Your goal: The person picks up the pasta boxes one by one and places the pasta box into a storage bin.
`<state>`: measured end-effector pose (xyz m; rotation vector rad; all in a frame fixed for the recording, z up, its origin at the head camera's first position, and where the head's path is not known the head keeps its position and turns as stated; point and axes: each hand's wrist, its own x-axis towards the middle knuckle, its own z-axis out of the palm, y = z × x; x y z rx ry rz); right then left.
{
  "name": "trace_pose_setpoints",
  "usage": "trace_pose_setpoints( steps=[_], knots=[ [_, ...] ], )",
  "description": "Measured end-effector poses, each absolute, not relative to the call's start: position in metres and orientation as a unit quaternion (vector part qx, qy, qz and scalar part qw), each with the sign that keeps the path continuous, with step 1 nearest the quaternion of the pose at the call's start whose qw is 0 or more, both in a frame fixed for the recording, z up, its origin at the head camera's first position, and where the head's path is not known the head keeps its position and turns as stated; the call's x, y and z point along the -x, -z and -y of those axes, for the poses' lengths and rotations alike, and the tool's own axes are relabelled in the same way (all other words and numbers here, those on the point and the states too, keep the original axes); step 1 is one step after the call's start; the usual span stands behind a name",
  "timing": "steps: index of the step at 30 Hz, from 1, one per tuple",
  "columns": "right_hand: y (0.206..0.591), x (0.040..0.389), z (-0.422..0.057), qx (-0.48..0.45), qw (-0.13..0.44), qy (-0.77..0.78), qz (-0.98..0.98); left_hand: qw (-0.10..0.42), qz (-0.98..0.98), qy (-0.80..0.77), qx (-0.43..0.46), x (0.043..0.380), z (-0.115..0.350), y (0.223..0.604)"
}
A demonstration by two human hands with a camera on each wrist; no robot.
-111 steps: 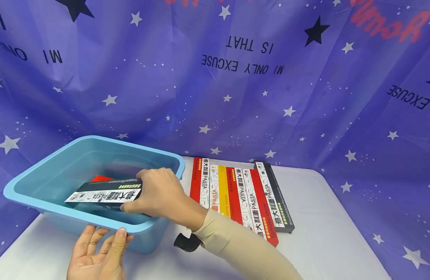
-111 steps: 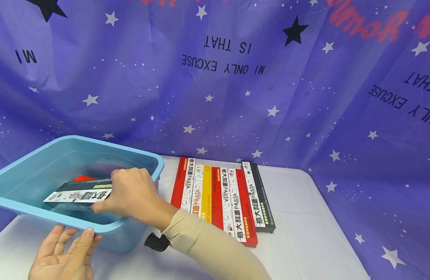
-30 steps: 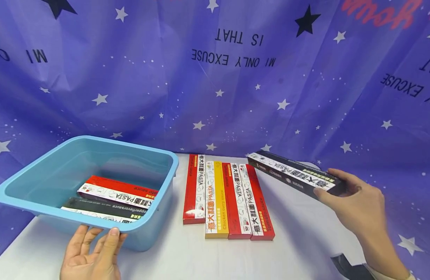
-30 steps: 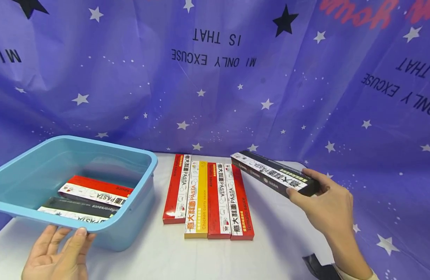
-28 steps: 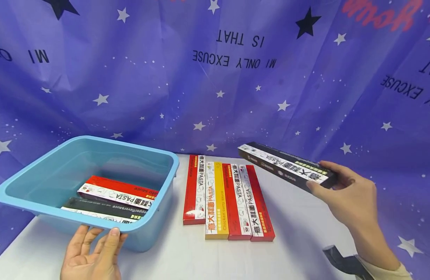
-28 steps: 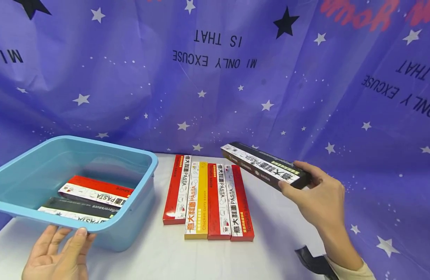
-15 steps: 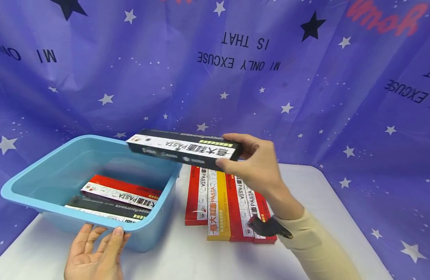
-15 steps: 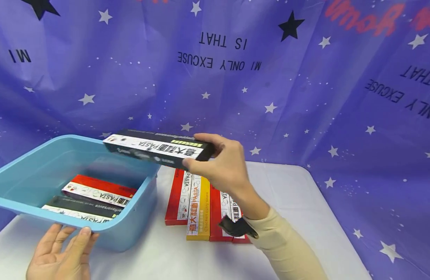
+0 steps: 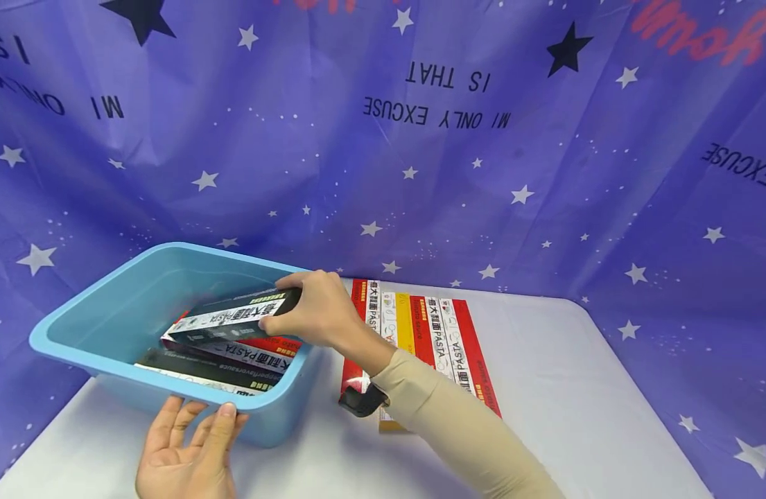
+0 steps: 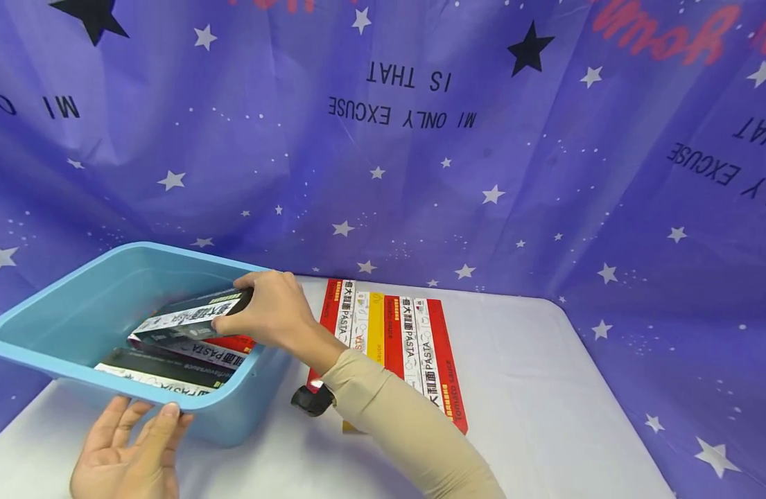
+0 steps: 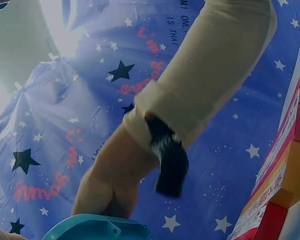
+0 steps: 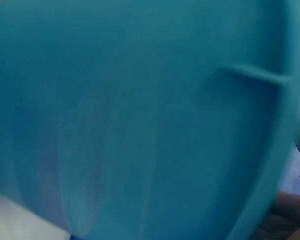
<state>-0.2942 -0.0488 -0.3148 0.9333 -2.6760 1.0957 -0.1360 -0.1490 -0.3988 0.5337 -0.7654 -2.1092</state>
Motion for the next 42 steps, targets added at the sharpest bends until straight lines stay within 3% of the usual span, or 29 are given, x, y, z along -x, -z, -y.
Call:
trace_pose_setpoints(
  steps=[5,9,15,19,26,33,42],
  knots=[
    [0.319,0.305,0.058,-0.322,0.059,-0.239,0.914,0.421,0.266,0.849,-0.178,0.136,0.147,0.402],
    [0.322,0.306,0.045,-0.324,0.08,-0.23,0.914,0.436,0.223,0.859,-0.147,0.136,0.146,0.404],
    [0.334,0.296,-0.022,-0.3,0.131,-0.321,0.889,0.43,0.208,0.869,-0.13,0.139,0.145,0.402],
    [0.349,0.289,-0.08,-0.235,0.141,-0.315,0.909,0.431,0.225,0.862,-0.139,0.139,0.145,0.401],
    [0.394,0.279,-0.165,-0.098,0.066,-0.242,0.963,0.431,0.219,0.863,-0.149,0.139,0.147,0.403],
    [0.449,0.263,-0.217,-0.03,-0.028,-0.188,0.981,0.426,0.237,0.859,-0.16,0.138,0.15,0.405],
    [0.448,0.227,-0.255,0.038,-0.034,-0.183,0.982,0.411,0.258,0.854,-0.185,0.14,0.151,0.405]
  ],
)
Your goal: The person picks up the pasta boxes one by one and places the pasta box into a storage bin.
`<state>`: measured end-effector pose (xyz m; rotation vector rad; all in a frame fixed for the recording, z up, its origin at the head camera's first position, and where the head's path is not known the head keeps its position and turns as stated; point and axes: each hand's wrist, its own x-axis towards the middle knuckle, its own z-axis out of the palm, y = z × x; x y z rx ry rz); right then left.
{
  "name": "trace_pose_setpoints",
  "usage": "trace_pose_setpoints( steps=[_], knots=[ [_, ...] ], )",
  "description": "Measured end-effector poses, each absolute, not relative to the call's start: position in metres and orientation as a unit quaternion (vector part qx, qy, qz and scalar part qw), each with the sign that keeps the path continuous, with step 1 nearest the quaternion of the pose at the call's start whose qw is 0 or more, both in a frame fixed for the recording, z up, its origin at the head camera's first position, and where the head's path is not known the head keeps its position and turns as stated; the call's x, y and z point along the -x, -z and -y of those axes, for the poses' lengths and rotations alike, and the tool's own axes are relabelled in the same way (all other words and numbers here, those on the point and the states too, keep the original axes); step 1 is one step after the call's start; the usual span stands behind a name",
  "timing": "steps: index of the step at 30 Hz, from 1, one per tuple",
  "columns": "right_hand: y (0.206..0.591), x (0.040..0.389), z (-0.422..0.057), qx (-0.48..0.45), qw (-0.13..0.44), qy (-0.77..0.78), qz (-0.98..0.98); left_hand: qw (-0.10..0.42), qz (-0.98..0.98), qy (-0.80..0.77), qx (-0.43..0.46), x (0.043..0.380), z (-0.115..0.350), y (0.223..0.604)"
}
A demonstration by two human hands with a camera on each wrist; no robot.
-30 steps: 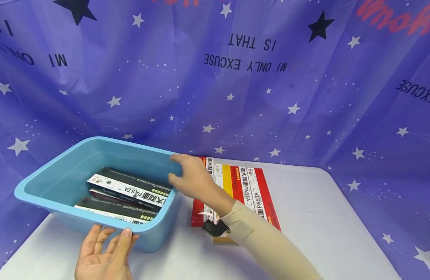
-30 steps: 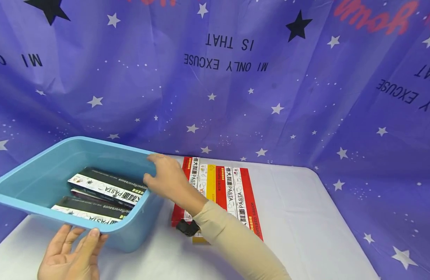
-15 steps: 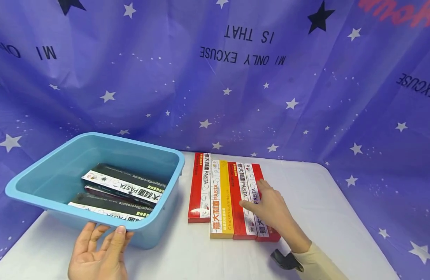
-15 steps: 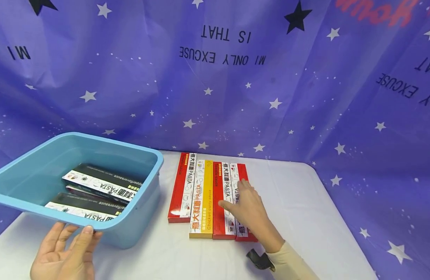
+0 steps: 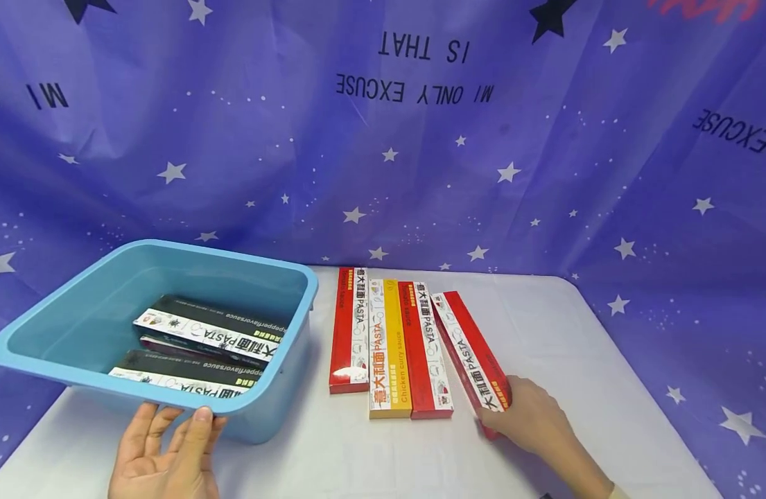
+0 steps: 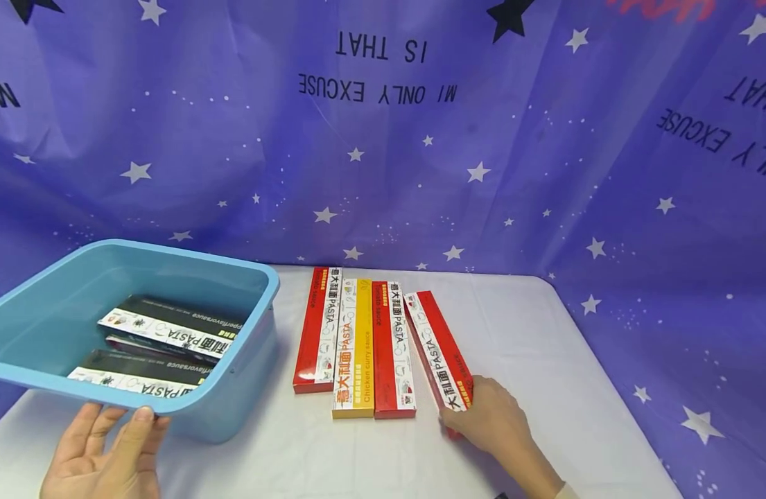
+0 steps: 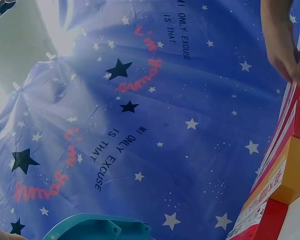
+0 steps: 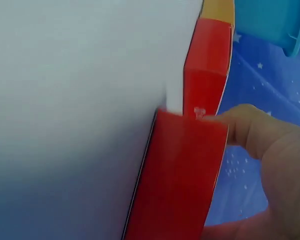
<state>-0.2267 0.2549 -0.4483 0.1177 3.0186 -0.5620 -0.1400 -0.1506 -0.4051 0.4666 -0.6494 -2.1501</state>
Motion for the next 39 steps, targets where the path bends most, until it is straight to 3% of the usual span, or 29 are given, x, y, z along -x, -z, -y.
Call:
trace_pose_setpoints(
  steps=[6,14,20,25,28,31,35,39],
  knots=[
    [0.434,0.202,-0.293,-0.035,-0.014,0.171,-0.985,0.415,0.248,0.857,-0.178,0.136,0.152,0.405],
    [0.388,0.177,-0.327,-0.109,-0.135,0.277,-0.945,0.429,0.219,0.86,-0.166,0.133,0.152,0.404],
    [0.346,0.16,-0.321,-0.158,-0.19,0.286,-0.926,0.415,0.232,0.861,-0.177,0.135,0.148,0.398],
    [0.32,0.145,-0.288,-0.164,-0.257,0.331,-0.893,0.382,0.303,0.852,-0.19,0.135,0.148,0.396],
    [0.303,0.142,-0.258,-0.114,-0.312,0.385,-0.861,0.369,0.322,0.853,-0.183,0.135,0.148,0.395],
    [0.283,0.148,-0.227,-0.003,-0.345,0.466,-0.815,0.371,0.324,0.854,-0.167,0.134,0.15,0.394],
    [0.262,0.168,-0.187,0.164,-0.329,0.55,-0.75,0.378,0.334,0.849,-0.157,0.133,0.152,0.393],
    [0.248,0.189,-0.141,0.263,-0.287,0.534,-0.751,0.384,0.331,0.847,-0.16,0.131,0.154,0.393]
  ],
)
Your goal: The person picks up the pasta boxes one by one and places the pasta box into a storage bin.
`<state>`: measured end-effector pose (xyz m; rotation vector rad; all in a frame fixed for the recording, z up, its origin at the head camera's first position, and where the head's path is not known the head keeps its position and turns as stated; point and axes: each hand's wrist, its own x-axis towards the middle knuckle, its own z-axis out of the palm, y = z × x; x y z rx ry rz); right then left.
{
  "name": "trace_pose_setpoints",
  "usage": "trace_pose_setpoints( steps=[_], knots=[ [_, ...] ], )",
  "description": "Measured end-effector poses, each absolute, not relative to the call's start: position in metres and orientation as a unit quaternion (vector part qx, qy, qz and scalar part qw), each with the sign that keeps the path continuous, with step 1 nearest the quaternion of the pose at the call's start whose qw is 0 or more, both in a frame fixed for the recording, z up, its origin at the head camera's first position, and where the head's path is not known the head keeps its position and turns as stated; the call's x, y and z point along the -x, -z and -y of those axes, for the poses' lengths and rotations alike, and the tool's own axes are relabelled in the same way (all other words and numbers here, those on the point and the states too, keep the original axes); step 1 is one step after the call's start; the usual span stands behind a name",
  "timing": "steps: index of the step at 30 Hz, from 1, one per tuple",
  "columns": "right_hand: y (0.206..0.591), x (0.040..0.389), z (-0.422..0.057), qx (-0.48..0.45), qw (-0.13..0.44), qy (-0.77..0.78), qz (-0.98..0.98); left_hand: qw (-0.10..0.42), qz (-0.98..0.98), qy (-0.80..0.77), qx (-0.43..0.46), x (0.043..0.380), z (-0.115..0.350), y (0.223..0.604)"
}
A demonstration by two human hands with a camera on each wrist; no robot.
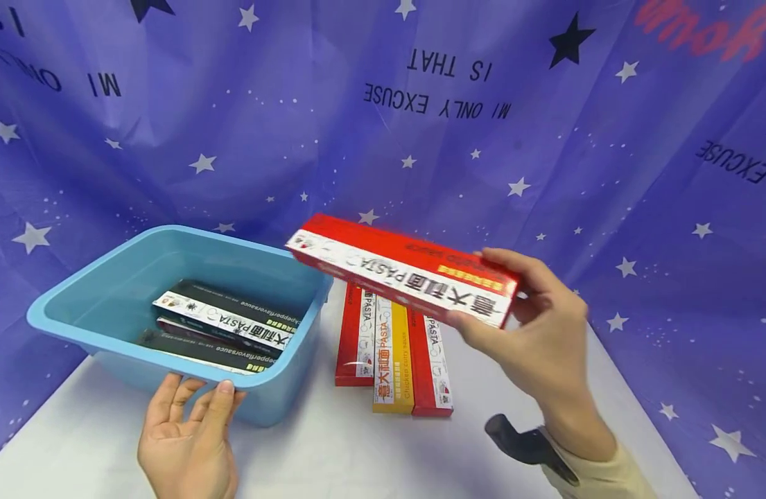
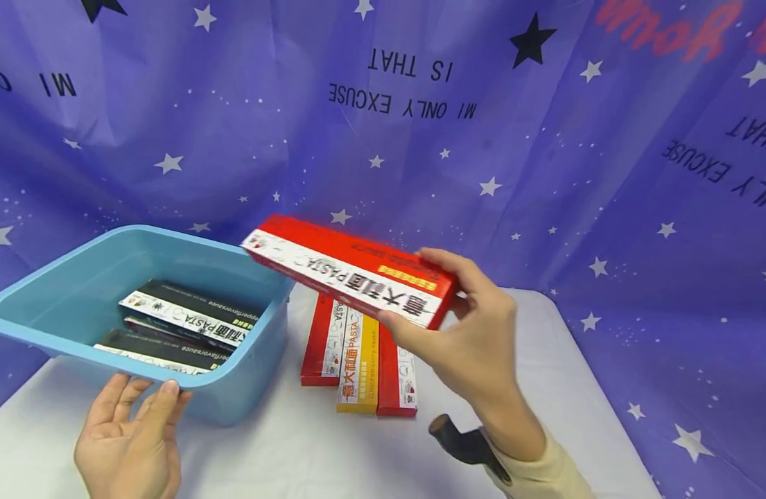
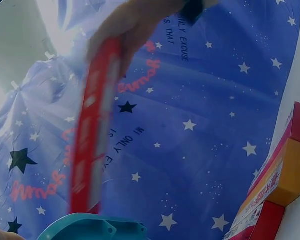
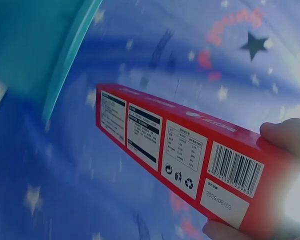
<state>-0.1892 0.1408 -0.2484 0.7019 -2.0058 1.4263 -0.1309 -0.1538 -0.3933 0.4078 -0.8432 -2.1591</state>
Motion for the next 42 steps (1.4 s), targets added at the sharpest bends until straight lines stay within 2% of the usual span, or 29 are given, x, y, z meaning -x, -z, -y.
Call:
trace_pose_setpoints(
  steps=[4,9,15,23,28,35,39,42],
  knots=[
    [0.248,0.209,-0.088,-0.309,0.228,-0.505,0.773,0.403,0.283,0.857,-0.152,0.13,0.153,0.396],
    [0.266,0.222,-0.022,-0.326,0.143,-0.495,0.793,0.424,0.244,0.86,-0.147,0.13,0.15,0.399],
    [0.295,0.227,0.036,-0.323,0.066,-0.418,0.847,0.414,0.303,0.838,-0.186,0.131,0.147,0.398],
    [0.322,0.232,0.074,-0.356,0.052,-0.242,0.901,0.409,0.314,0.835,-0.19,0.131,0.144,0.397],
    [0.321,0.231,0.072,-0.376,0.049,-0.182,0.907,0.412,0.3,0.844,-0.17,0.132,0.143,0.399],
    [0.322,0.227,0.026,-0.373,0.055,-0.324,0.868,0.412,0.293,0.85,-0.149,0.133,0.145,0.398],
    [0.335,0.225,-0.018,-0.303,0.071,-0.376,0.873,0.408,0.307,0.844,-0.163,0.134,0.148,0.396],
    [0.357,0.231,-0.051,-0.224,0.071,-0.35,0.907,0.405,0.316,0.839,-0.178,0.134,0.151,0.394]
  ],
)
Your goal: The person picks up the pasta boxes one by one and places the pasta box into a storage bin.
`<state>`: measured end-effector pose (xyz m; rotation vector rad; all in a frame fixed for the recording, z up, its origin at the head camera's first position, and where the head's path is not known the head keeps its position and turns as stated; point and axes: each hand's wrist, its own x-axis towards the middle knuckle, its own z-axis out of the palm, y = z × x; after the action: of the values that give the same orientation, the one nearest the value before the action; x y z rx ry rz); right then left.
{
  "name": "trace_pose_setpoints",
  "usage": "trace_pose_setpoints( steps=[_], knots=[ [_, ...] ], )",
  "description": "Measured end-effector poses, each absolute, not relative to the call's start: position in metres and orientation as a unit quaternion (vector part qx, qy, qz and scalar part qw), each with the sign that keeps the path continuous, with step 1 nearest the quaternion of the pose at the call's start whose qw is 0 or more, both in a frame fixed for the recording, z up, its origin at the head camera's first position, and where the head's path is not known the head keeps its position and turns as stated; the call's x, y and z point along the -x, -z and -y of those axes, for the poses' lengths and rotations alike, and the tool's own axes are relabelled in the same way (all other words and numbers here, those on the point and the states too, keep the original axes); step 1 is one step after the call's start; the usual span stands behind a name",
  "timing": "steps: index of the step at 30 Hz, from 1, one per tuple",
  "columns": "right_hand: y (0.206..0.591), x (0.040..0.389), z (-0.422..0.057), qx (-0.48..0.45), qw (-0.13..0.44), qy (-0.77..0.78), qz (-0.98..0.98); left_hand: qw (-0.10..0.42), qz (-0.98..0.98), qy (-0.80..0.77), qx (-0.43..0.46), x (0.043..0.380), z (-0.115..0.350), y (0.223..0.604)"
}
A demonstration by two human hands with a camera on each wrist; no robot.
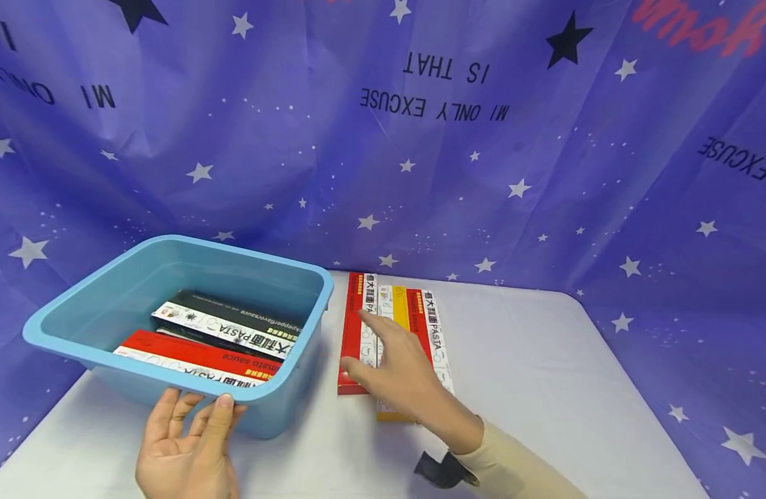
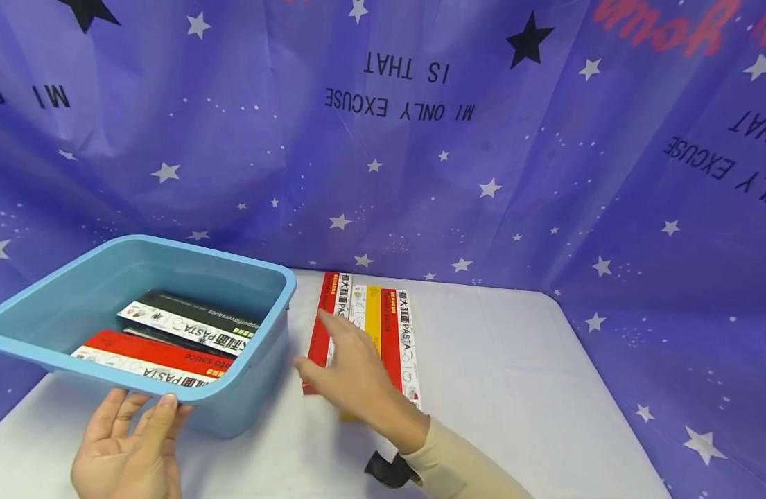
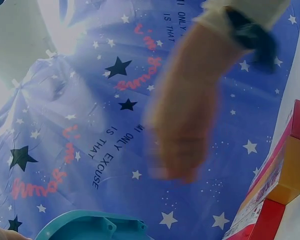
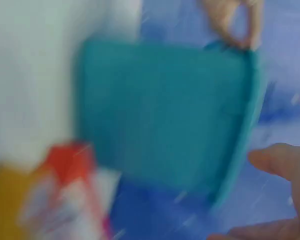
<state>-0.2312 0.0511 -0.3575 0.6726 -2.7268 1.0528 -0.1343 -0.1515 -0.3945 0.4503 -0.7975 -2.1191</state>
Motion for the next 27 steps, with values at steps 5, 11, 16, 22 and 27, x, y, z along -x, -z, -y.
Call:
trace_pose_setpoints(
  steps=[5,11,16,22,27],
  knots=[
    [0.413,0.244,-0.102,-0.127,0.063,-0.267,0.953,0.403,0.318,0.832,-0.211,0.133,0.155,0.394],
    [0.453,0.252,-0.144,-0.048,0.011,-0.225,0.973,0.411,0.305,0.832,-0.214,0.132,0.156,0.395],
    [0.453,0.251,-0.173,-0.023,-0.009,-0.258,0.966,0.412,0.301,0.833,-0.212,0.133,0.155,0.394],
    [0.448,0.235,-0.223,0.017,0.017,-0.211,0.977,0.408,0.332,0.82,-0.224,0.134,0.151,0.393],
    [0.44,0.223,-0.275,0.041,0.058,-0.256,0.964,0.408,0.329,0.823,-0.218,0.135,0.149,0.392]
  ],
)
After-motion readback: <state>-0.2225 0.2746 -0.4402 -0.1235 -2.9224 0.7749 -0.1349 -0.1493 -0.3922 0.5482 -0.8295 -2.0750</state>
